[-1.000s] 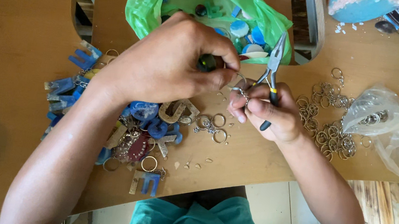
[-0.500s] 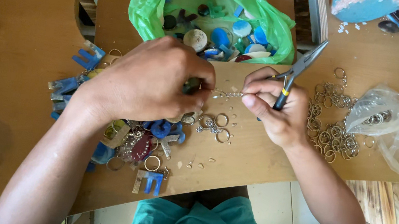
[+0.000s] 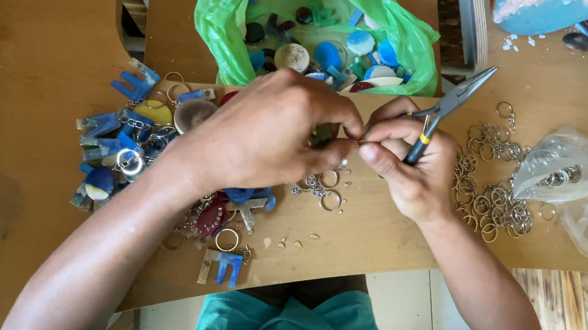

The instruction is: The person uses pliers to attach metal rings to small plastic items and decorative letters on a wooden table. They handle various plastic pieces, metal rings from a bag, and join the components into keychain assemblies.

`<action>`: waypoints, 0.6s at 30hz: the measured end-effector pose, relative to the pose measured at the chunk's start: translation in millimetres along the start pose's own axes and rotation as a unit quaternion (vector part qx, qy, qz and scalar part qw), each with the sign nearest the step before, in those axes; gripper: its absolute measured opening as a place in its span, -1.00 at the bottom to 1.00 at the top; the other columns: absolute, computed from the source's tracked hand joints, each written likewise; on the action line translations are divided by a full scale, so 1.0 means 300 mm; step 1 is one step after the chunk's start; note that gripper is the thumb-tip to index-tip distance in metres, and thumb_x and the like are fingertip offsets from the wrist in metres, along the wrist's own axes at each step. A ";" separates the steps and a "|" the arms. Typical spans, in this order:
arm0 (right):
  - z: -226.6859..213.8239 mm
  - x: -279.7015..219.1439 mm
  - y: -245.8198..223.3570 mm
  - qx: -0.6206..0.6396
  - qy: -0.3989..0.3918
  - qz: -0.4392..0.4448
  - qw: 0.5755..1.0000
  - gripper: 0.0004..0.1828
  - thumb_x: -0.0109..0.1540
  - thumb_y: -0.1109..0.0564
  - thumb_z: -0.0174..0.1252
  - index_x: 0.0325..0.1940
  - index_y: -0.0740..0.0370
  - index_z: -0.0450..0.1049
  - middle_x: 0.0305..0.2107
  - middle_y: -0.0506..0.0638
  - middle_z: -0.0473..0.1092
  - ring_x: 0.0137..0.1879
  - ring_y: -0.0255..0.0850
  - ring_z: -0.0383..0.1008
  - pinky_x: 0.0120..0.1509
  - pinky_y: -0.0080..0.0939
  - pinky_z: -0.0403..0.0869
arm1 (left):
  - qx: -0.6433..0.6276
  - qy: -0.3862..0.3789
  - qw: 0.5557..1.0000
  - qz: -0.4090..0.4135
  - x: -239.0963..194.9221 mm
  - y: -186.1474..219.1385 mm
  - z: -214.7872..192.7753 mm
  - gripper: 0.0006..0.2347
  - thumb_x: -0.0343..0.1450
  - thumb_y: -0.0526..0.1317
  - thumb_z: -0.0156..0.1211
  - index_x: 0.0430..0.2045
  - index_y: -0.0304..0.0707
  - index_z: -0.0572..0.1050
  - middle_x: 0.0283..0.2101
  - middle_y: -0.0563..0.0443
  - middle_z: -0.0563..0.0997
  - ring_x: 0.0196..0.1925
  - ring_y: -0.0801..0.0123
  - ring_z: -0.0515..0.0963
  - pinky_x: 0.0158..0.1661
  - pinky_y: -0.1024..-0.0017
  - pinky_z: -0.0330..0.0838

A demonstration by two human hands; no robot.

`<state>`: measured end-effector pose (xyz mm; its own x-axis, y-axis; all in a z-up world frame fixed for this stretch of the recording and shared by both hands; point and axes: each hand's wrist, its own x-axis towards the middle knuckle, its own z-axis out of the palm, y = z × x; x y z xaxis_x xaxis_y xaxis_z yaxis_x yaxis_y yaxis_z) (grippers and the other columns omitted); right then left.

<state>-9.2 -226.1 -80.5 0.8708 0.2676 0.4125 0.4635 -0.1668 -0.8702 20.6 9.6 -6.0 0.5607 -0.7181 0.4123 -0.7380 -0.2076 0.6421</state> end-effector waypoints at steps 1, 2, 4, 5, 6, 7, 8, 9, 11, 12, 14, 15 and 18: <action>0.001 -0.002 0.005 0.000 0.000 0.000 1.000 -0.79 0.26 0.09 0.24 -0.20 0.33 0.50 -0.28 0.12 0.36 -0.10 -0.14 0.37 0.05 -0.21 0.38 | 0.000 0.000 1.000 0.000 0.001 -0.001 0.009 -0.92 0.39 -0.39 0.35 -0.30 -0.29 0.63 -0.31 -0.03 0.76 -0.34 0.34 0.78 -0.23 0.37 0.67; 0.002 -0.004 0.010 0.001 0.003 -0.008 1.000 -0.79 0.27 0.08 0.24 -0.20 0.31 0.50 -0.28 0.11 0.35 -0.11 -0.16 0.36 0.04 -0.21 0.36 | 0.015 0.020 1.000 -0.001 0.003 -0.002 0.018 -0.94 0.37 -0.40 0.32 -0.35 -0.28 0.62 -0.35 -0.02 0.74 -0.39 0.30 0.73 -0.32 0.31 0.61; 0.004 -0.007 0.011 0.003 0.007 -0.017 1.000 -0.79 0.27 0.07 0.24 -0.19 0.29 0.50 -0.29 0.09 0.34 -0.11 -0.17 0.34 0.04 -0.20 0.34 | 0.029 0.040 0.999 -0.002 0.004 -0.003 0.030 -0.96 0.36 -0.40 0.29 -0.40 -0.27 0.60 -0.39 -0.01 0.71 -0.45 0.27 0.69 -0.42 0.25 0.55; 0.005 -0.008 0.008 -0.006 0.009 -0.017 1.000 -0.78 0.28 0.05 0.23 -0.18 0.28 0.50 -0.27 0.08 0.33 -0.11 -0.18 0.34 0.04 -0.20 0.33 | 0.023 0.052 0.998 0.001 0.004 -0.004 0.032 -0.94 0.33 -0.41 0.27 -0.42 -0.27 0.59 -0.42 -0.01 0.70 -0.46 0.25 0.67 -0.44 0.26 0.51; 0.006 -0.009 0.006 -0.016 0.012 -0.018 1.000 -0.76 0.30 0.02 0.23 -0.17 0.27 0.50 -0.25 0.07 0.33 -0.10 -0.18 0.34 0.04 -0.19 0.32 | 0.016 0.065 0.998 0.004 0.003 -0.004 0.035 -0.93 0.30 -0.42 0.26 -0.44 -0.26 0.57 -0.44 0.00 0.68 -0.48 0.24 0.65 -0.46 0.27 0.47; 0.004 -0.011 0.005 -0.016 0.013 -0.018 1.000 -0.76 0.30 0.02 0.23 -0.17 0.27 0.50 -0.25 0.07 0.33 -0.10 -0.18 0.34 0.04 -0.19 0.32 | 0.016 0.064 0.998 0.004 0.003 -0.006 0.043 -0.93 0.30 -0.42 0.26 -0.44 -0.26 0.57 -0.44 0.00 0.68 -0.48 0.24 0.65 -0.46 0.27 0.47; 0.003 -0.013 0.005 -0.021 0.016 -0.016 1.000 -0.76 0.30 0.03 0.23 -0.17 0.27 0.51 -0.24 0.07 0.32 -0.10 -0.19 0.34 0.03 -0.22 0.32 | 0.011 0.071 0.997 -0.002 0.002 -0.008 0.051 -0.92 0.29 -0.43 0.25 -0.46 -0.24 0.55 -0.49 0.02 0.65 -0.53 0.28 0.60 -0.49 0.29 0.44; 0.002 -0.015 0.004 -0.027 0.020 -0.015 0.999 -0.76 0.31 0.04 0.23 -0.16 0.28 0.51 -0.23 0.07 0.30 -0.10 -0.21 0.34 0.03 -0.25 0.33 | 0.005 0.077 0.997 -0.008 0.001 -0.010 0.059 -0.91 0.28 -0.43 0.25 -0.47 -0.21 0.53 -0.54 0.05 0.62 -0.58 0.32 0.55 -0.53 0.31 0.40; 0.002 -0.020 0.007 -0.035 0.028 -0.010 0.999 -0.78 0.31 0.06 0.23 -0.15 0.28 0.51 -0.20 0.08 0.30 -0.20 -0.27 0.28 -0.05 -0.29 0.27 | 0.020 0.092 0.996 -0.012 0.002 -0.015 0.075 -0.91 0.27 -0.41 0.21 -0.46 -0.18 0.53 -0.54 0.05 0.60 -0.57 0.29 0.54 -0.55 0.28 0.37; 0.002 -0.022 0.009 -0.042 0.035 -0.005 0.998 -0.80 0.31 0.08 0.24 -0.14 0.28 0.50 -0.18 0.09 0.29 -0.29 -0.34 0.23 -0.13 -0.33 0.21 | 0.035 0.106 0.994 -0.016 0.003 -0.017 0.082 -0.90 0.25 -0.38 0.17 -0.45 -0.16 0.52 -0.53 0.04 0.59 -0.56 0.26 0.53 -0.57 0.25 0.34; 0.011 -0.017 -0.013 -0.064 0.038 -0.012 0.997 -0.78 0.31 0.07 0.24 -0.15 0.29 0.51 -0.17 0.06 0.28 -0.40 -0.39 0.09 -0.25 -0.36 0.09 | 0.047 0.098 0.994 -0.020 0.002 -0.023 0.086 -0.90 0.24 -0.38 0.17 -0.47 -0.16 0.50 -0.57 0.03 0.55 -0.58 0.22 0.48 -0.60 0.22 0.30; 0.014 -0.013 -0.023 -0.086 0.041 -0.020 0.995 -0.76 0.31 0.05 0.25 -0.16 0.30 0.52 -0.16 0.03 0.27 -0.51 -0.44 -0.04 -0.36 -0.38 -0.04 | 0.060 0.091 0.994 -0.023 0.002 -0.026 0.089 -0.91 0.22 -0.38 0.17 -0.49 -0.17 0.48 -0.60 0.02 0.51 -0.61 0.18 0.44 -0.64 0.19 0.26; 0.022 0.015 -0.057 -0.182 0.041 -0.116 0.976 -0.88 0.27 0.21 0.28 -0.24 0.37 0.54 -0.27 0.17 0.35 -0.12 -0.04 0.43 0.06 -0.10 0.42 | 0.099 0.055 0.991 -0.072 -0.001 -0.031 0.089 -0.92 0.22 -0.29 0.20 -0.48 -0.12 0.51 -0.58 -0.01 0.53 -0.58 0.02 0.48 -0.65 0.08 0.25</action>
<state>-14.2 -215.8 -65.5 0.7391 0.2633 0.6200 0.6639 -0.4404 -0.6044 17.3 -6.1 -29.4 0.6952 -0.5967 0.4007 -0.7005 -0.4374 0.5639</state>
